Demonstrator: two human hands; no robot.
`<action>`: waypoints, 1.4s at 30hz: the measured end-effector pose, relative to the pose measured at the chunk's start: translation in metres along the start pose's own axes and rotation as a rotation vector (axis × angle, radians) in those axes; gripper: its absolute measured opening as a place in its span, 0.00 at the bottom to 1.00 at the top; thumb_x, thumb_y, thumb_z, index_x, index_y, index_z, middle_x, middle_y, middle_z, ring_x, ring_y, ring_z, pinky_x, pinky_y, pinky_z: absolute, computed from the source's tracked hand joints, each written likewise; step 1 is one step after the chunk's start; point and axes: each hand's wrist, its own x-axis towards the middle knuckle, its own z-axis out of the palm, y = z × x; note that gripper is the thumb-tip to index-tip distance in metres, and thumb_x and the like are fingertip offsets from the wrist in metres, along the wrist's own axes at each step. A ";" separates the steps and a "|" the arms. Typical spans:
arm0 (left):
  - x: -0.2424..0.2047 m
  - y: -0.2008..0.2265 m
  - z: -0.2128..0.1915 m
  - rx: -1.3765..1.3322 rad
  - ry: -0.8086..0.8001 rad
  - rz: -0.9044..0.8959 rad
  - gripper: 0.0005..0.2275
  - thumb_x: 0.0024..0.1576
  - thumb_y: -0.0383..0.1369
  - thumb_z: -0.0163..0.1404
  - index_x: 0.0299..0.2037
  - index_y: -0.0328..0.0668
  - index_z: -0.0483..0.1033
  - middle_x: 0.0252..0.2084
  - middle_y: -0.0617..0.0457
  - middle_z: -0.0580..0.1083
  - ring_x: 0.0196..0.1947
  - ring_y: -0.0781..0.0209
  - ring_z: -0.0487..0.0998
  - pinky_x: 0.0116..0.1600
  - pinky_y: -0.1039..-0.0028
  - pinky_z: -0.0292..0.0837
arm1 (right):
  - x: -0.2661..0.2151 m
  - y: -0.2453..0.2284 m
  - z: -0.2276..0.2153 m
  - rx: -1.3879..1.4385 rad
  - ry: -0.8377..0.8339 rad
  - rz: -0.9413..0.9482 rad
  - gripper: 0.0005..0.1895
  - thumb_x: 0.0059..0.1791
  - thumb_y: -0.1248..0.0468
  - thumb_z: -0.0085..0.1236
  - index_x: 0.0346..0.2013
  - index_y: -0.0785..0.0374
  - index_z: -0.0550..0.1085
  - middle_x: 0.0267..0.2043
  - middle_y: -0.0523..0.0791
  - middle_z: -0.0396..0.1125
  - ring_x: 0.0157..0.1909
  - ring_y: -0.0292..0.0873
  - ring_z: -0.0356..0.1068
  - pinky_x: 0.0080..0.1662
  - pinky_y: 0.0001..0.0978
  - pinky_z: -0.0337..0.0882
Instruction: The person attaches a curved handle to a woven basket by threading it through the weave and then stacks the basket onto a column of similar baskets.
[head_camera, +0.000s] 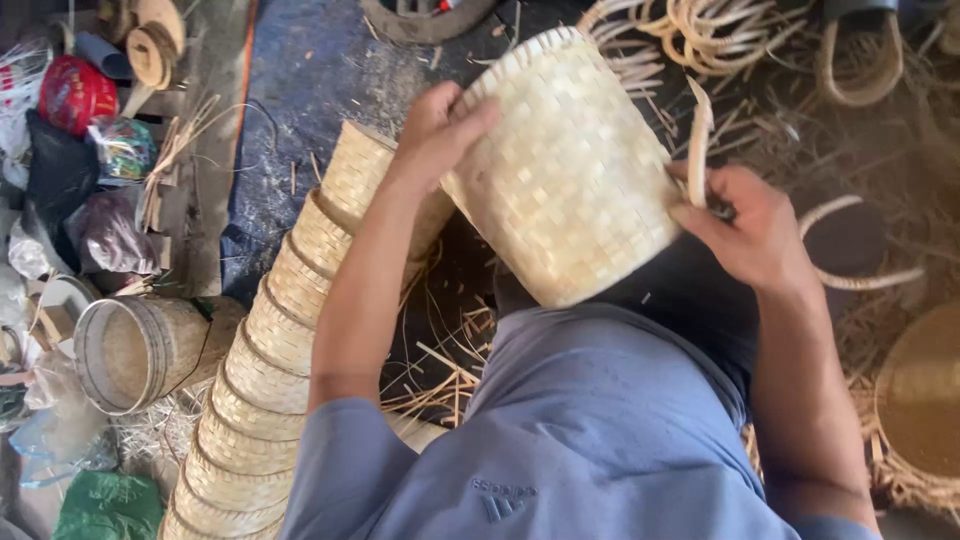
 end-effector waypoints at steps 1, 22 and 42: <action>0.009 -0.001 0.004 -0.030 0.004 -0.009 0.17 0.51 0.45 0.61 0.41 0.42 0.77 0.38 0.50 0.79 0.37 0.61 0.81 0.45 0.69 0.81 | 0.003 0.000 0.003 0.049 0.013 0.057 0.13 0.51 0.69 0.65 0.49 0.69 0.75 0.55 0.48 0.75 0.48 0.35 0.70 0.50 0.28 0.70; 0.027 0.015 0.000 -0.037 -0.167 0.172 0.14 0.56 0.40 0.63 0.41 0.37 0.77 0.37 0.48 0.77 0.37 0.59 0.78 0.45 0.66 0.77 | -0.012 -0.005 -0.075 0.570 0.654 0.309 0.16 0.61 0.71 0.41 0.63 0.66 0.68 0.38 0.41 0.71 0.32 0.35 0.73 0.37 0.29 0.79; -0.022 0.073 0.058 0.359 -0.302 0.880 0.28 0.48 0.59 0.66 0.38 0.42 0.75 0.29 0.54 0.76 0.30 0.61 0.79 0.37 0.68 0.71 | 0.049 -0.070 -0.048 -0.134 0.133 -0.395 0.04 0.64 0.74 0.52 0.51 0.74 0.73 0.40 0.48 0.70 0.36 0.34 0.66 0.39 0.24 0.66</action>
